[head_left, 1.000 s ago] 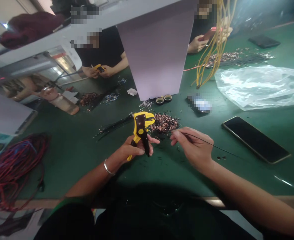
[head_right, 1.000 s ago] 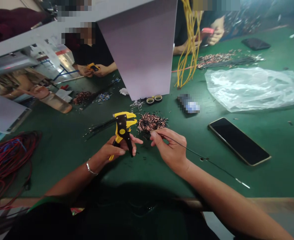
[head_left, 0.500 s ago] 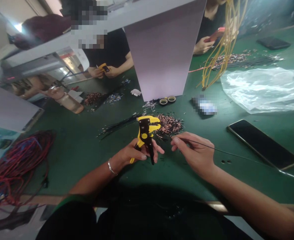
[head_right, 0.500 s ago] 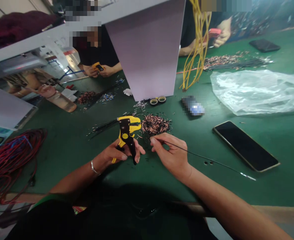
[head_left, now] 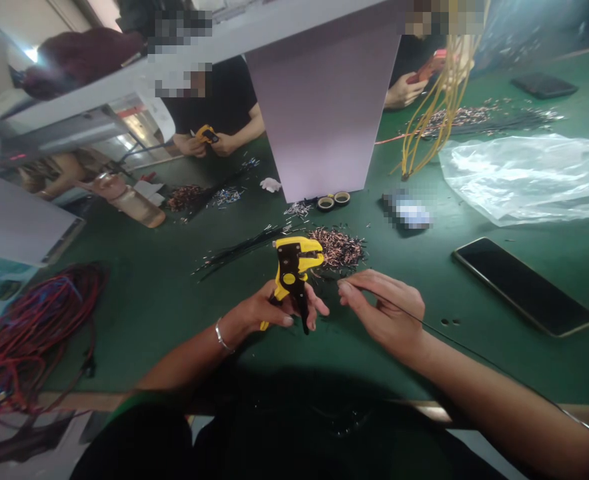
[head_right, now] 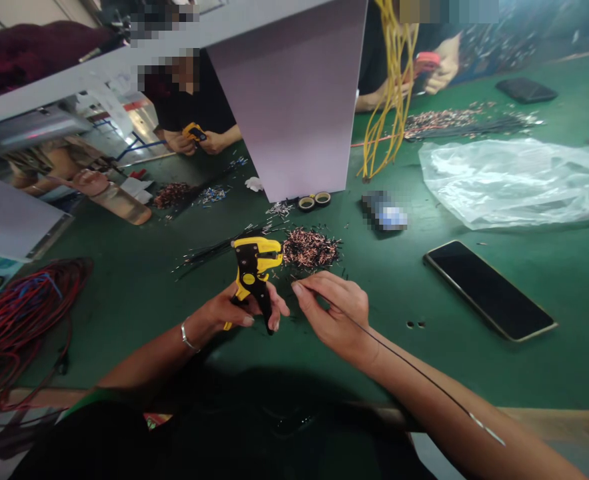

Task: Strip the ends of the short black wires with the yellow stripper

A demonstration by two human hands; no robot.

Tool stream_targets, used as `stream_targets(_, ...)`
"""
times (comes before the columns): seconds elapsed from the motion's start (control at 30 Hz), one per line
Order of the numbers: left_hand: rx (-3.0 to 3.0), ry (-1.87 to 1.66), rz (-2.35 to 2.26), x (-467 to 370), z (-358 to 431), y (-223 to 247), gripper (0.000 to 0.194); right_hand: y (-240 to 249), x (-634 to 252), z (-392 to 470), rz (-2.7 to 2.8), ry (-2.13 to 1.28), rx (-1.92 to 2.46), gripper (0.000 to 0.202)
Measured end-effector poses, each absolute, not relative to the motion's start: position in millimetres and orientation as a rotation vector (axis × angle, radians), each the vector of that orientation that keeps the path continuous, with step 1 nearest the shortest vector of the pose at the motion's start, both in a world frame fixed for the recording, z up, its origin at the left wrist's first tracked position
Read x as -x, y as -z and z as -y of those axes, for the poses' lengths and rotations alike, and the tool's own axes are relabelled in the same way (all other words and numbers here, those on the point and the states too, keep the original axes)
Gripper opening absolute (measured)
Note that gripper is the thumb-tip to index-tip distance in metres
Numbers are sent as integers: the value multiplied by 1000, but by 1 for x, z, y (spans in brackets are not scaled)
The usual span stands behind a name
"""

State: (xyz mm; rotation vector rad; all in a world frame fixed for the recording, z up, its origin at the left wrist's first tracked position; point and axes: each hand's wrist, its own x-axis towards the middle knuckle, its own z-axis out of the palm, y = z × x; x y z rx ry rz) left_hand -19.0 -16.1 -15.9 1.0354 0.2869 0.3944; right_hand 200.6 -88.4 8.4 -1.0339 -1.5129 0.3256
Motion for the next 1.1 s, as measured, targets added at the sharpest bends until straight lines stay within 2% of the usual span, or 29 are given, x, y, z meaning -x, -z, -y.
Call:
stream_targets(0.27,-1081,-343,-299,23,13,21,47,-8,-200,89,1529,-417,1012,19)
stream_targets(1.1,-1054,-394,-336,23,18,19,46,-3,-205,85,1389,-365,1065,14)
